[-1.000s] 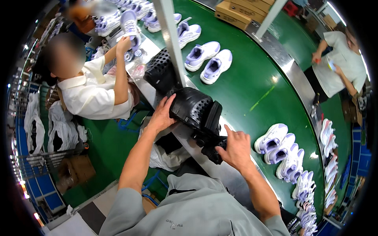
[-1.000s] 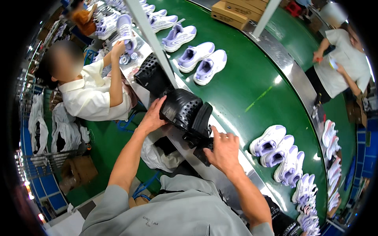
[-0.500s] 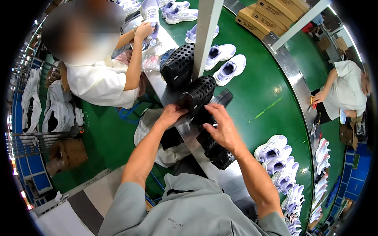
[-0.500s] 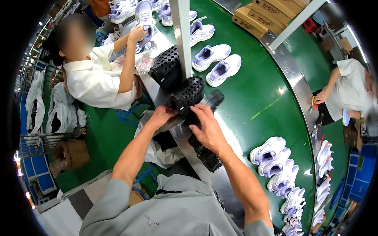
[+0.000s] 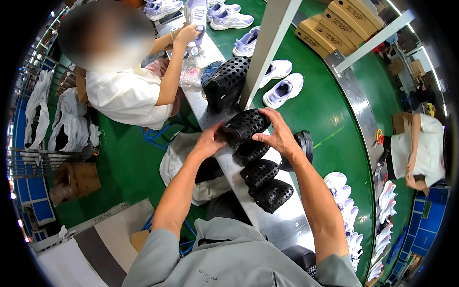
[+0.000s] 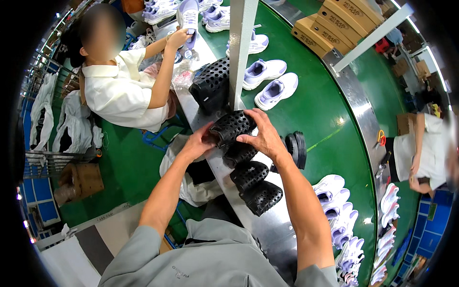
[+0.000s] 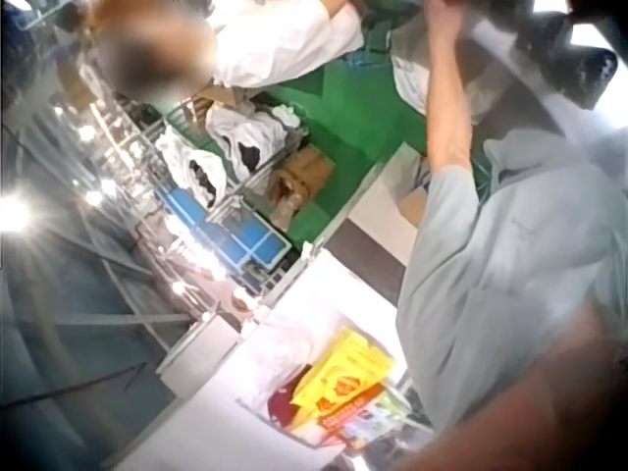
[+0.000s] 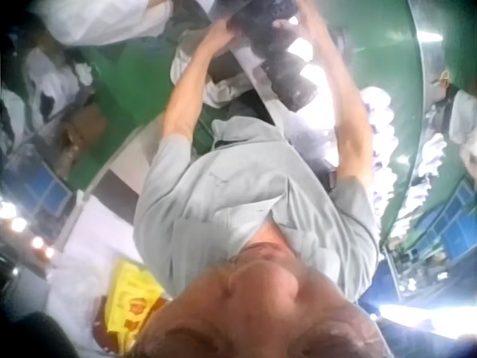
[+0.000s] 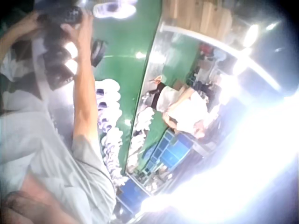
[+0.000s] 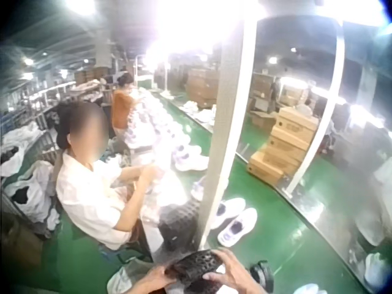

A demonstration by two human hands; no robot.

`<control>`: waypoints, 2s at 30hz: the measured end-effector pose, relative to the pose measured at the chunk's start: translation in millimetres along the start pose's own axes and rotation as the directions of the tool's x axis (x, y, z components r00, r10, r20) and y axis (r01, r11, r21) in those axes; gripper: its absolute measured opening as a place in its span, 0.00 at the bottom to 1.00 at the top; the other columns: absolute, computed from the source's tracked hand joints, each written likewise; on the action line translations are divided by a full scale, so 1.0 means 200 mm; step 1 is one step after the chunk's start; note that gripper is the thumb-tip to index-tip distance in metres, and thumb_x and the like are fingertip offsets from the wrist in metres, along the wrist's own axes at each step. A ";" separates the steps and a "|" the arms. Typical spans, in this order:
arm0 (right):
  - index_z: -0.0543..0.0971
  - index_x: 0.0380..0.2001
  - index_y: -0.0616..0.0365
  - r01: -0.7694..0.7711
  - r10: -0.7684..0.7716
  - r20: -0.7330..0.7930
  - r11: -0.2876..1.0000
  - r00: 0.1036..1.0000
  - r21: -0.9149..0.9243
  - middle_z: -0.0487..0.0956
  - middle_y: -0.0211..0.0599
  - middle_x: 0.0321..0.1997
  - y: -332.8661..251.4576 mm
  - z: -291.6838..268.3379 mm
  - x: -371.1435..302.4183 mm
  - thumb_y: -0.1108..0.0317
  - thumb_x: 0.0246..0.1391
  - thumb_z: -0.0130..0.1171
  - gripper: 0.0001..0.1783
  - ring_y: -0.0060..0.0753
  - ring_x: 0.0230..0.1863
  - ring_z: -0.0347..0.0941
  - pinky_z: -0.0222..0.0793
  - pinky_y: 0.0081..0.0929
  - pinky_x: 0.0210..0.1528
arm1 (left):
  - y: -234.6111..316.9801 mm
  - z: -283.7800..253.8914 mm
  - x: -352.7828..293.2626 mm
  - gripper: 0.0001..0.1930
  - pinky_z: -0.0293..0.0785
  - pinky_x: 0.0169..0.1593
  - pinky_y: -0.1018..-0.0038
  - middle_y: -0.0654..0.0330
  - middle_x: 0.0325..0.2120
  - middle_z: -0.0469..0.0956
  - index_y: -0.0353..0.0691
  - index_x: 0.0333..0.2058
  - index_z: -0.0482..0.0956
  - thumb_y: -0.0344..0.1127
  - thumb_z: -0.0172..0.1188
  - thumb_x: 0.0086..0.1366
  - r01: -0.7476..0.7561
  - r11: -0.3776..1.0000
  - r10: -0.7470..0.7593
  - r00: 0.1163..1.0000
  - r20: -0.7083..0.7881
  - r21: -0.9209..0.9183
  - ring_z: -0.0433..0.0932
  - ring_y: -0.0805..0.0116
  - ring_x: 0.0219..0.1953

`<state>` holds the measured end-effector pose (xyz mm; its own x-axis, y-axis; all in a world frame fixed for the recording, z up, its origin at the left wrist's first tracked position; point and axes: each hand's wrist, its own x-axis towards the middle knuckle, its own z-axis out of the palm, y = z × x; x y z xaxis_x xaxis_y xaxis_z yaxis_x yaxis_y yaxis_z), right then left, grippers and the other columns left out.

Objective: The person takes black shoe soles from a bag, places them on a metal stand, and inserts them into white and purple shoes on a conveyor belt, pressing the soles into place and smoothing the shoe material around them.

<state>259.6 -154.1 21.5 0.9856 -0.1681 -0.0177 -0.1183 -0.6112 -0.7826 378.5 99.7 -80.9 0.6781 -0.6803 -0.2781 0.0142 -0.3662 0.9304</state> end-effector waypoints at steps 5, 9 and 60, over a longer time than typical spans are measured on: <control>0.65 0.67 0.59 -0.054 0.054 -0.031 0.998 0.998 0.018 0.65 0.55 0.70 -0.09 0.03 0.12 0.53 0.39 0.80 0.53 0.54 0.70 0.63 0.60 0.43 0.71 | 0.07 0.15 -0.06 0.54 0.72 0.60 0.59 0.44 0.54 0.76 0.35 0.65 0.62 0.41 0.81 0.40 -0.199 0.964 0.238 0.943 -0.233 0.179 0.75 0.46 0.58; 0.62 0.69 0.63 -0.035 0.033 -0.076 0.999 0.997 -0.034 0.64 0.60 0.71 -0.11 -0.01 0.13 0.51 0.42 0.78 0.55 0.60 0.72 0.59 0.57 0.43 0.73 | 0.16 0.21 -0.04 0.41 0.72 0.59 0.58 0.44 0.53 0.76 0.33 0.54 0.72 0.42 0.81 0.41 -0.023 0.999 0.030 0.961 -0.275 0.027 0.72 0.45 0.58; 0.53 0.74 0.58 -0.244 0.573 -0.100 0.492 0.813 0.836 0.70 0.46 0.63 -0.34 -0.16 -0.68 0.57 0.62 0.62 0.45 0.39 0.61 0.70 0.70 0.33 0.59 | 0.78 0.49 -0.44 0.38 0.72 0.60 0.69 0.51 0.55 0.75 0.25 0.68 0.58 0.31 0.68 0.65 0.292 0.482 -0.047 0.950 0.309 -0.826 0.75 0.68 0.54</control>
<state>129.7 -115.5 96.9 0.7217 -0.5646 -0.4004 -0.1973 0.3867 -0.9009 248.3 39.8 65.1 0.4168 -0.8249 -0.3818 0.8119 0.1489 0.5645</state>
